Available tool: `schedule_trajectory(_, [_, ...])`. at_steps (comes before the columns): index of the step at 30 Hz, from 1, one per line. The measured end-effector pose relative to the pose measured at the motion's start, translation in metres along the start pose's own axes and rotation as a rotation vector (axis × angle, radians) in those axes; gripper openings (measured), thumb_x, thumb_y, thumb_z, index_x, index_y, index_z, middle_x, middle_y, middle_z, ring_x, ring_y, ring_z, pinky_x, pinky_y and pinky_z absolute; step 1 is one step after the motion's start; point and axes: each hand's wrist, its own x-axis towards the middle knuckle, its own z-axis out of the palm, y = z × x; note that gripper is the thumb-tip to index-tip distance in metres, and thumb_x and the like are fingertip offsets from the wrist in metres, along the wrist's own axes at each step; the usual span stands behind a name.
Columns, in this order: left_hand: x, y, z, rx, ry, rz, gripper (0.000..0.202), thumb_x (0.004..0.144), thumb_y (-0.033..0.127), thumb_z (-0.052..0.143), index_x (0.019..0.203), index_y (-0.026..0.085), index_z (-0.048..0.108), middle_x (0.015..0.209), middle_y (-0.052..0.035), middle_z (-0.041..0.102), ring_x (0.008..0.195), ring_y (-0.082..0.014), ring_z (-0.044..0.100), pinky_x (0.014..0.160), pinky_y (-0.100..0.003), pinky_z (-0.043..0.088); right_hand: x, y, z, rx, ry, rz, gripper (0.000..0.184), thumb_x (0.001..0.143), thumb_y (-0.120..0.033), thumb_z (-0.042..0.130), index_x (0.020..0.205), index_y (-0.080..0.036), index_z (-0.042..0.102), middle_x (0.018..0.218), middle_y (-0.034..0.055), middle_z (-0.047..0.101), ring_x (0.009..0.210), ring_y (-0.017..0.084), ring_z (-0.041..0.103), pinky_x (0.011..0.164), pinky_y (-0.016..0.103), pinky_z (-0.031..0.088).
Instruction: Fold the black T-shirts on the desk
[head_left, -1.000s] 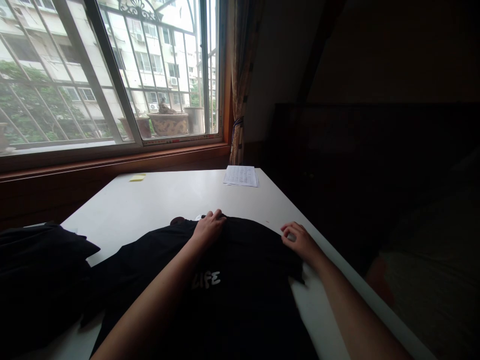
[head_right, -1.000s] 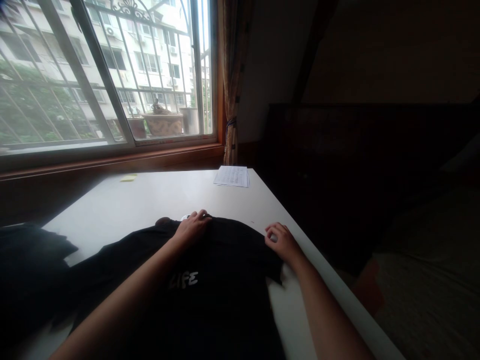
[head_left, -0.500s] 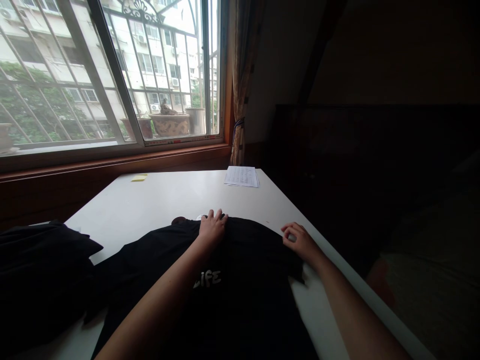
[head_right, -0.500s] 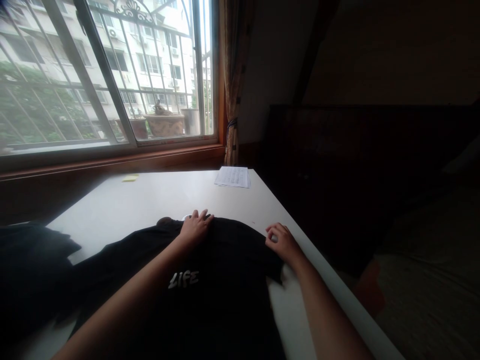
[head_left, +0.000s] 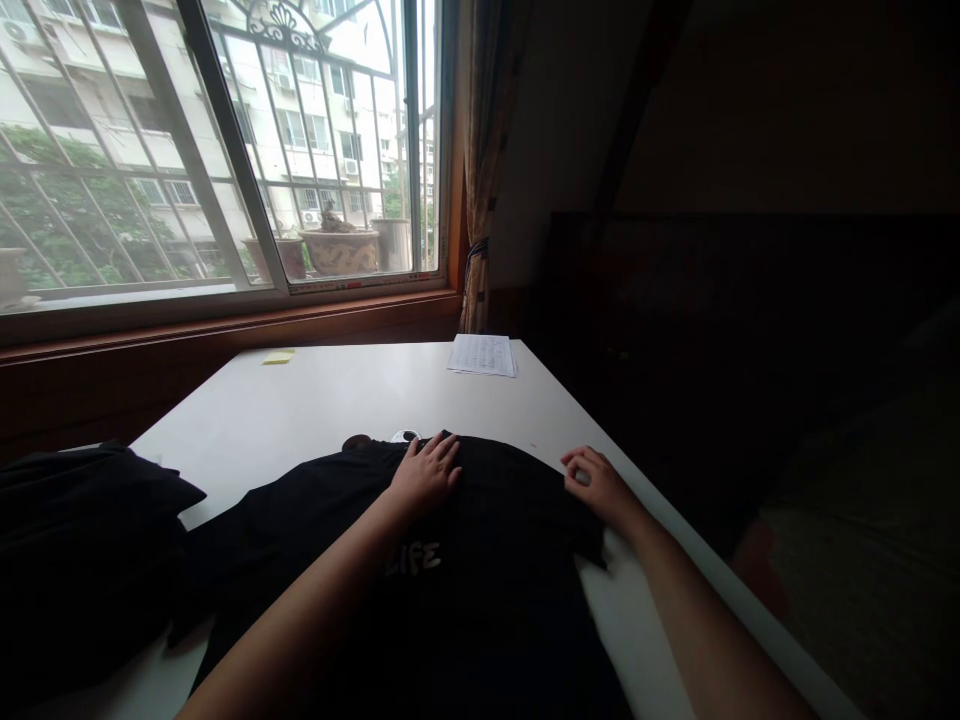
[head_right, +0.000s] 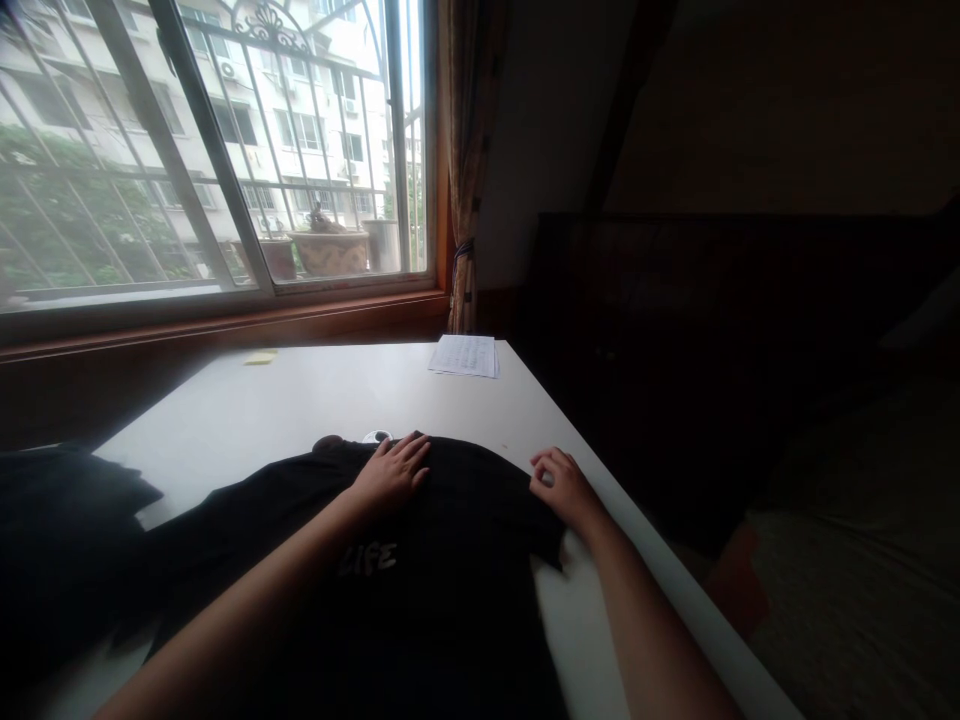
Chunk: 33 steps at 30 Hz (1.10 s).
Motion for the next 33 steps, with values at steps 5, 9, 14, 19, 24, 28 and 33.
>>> schedule_trajectory(5, [-0.018,-0.015,-0.006,-0.016,-0.042,-0.042,0.054,0.107,0.047,0.035,0.156,0.026,0.033,0.163,-0.0030,0.027,0.152,-0.0266,0.022,0.122,-0.059,0.019,-0.001,0.001,0.000,0.006,-0.008,0.014,0.010,0.076,-0.029,0.056,0.067,-0.025,0.055,0.103,0.0058,0.065,0.103,0.027,0.059,0.096,0.043,0.045])
schedule_trajectory(9, [-0.029,-0.028,-0.012,-0.024,-0.067,-0.042,0.055,0.107,0.051,0.033,0.157,0.029,0.031,0.165,-0.0018,0.023,0.154,-0.0269,0.015,0.123,-0.060,0.015,-0.001,0.002,0.000,0.009,-0.032,0.020,0.009,0.076,-0.027,0.056,0.067,-0.025,0.054,0.105,0.0066,0.064,0.106,0.027,0.059,0.098,0.044,0.044])
schedule_trajectory(14, [-0.054,-0.063,-0.016,-0.043,-0.085,-0.094,0.056,0.107,0.050,0.035,0.159,0.032,0.023,0.166,-0.0026,0.021,0.154,-0.0276,0.013,0.122,-0.060,0.017,-0.002,0.004,0.000,0.019,-0.040,0.019,0.009,0.075,-0.027,0.056,0.067,-0.025,0.052,0.106,0.0071,0.064,0.107,0.027,0.059,0.099,0.044,0.044])
schedule_trajectory(19, [-0.092,-0.102,-0.022,-0.028,-0.106,-0.217,0.053,0.107,0.045,0.034,0.158,0.030,0.027,0.165,-0.0042,0.023,0.153,-0.0278,0.015,0.122,-0.057,0.018,-0.001,0.005,0.001,0.012,-0.031,0.000,0.010,0.075,-0.026,0.055,0.066,-0.025,0.051,0.105,0.0069,0.063,0.105,0.026,0.060,0.097,0.042,0.046])
schedule_trajectory(24, [-0.119,-0.117,-0.025,-0.037,-0.013,-0.294,0.050,0.106,0.042,0.036,0.153,0.027,0.038,0.163,-0.0063,0.032,0.151,-0.0283,0.026,0.121,-0.054,0.024,-0.001,0.003,0.001,-0.081,-0.044,-0.031,0.010,0.075,-0.025,0.055,0.066,-0.025,0.051,0.107,0.0070,0.063,0.102,0.026,0.060,0.093,0.041,0.048])
schedule_trajectory(28, [-0.127,-0.117,-0.025,-0.054,0.153,-0.316,0.046,0.105,0.036,0.039,0.147,0.021,0.044,0.147,-0.0101,0.052,0.135,-0.0262,0.047,0.116,-0.045,0.037,-0.002,-0.002,-0.001,-0.265,-0.026,-0.053,0.006,0.075,-0.026,0.057,0.069,-0.025,0.055,0.107,0.0058,0.066,0.098,0.027,0.059,0.089,0.041,0.048])
schedule_trajectory(33, [-0.126,-0.116,-0.026,-0.055,0.195,-0.288,0.040,0.103,0.031,0.041,0.141,0.021,0.051,0.135,-0.0099,0.059,0.127,-0.0266,0.051,0.113,-0.044,0.042,0.002,-0.021,-0.004,-0.428,0.008,-0.033,0.009,0.077,-0.025,0.057,0.082,-0.025,0.065,0.111,0.0079,0.069,0.103,0.031,0.059,0.092,0.046,0.046])
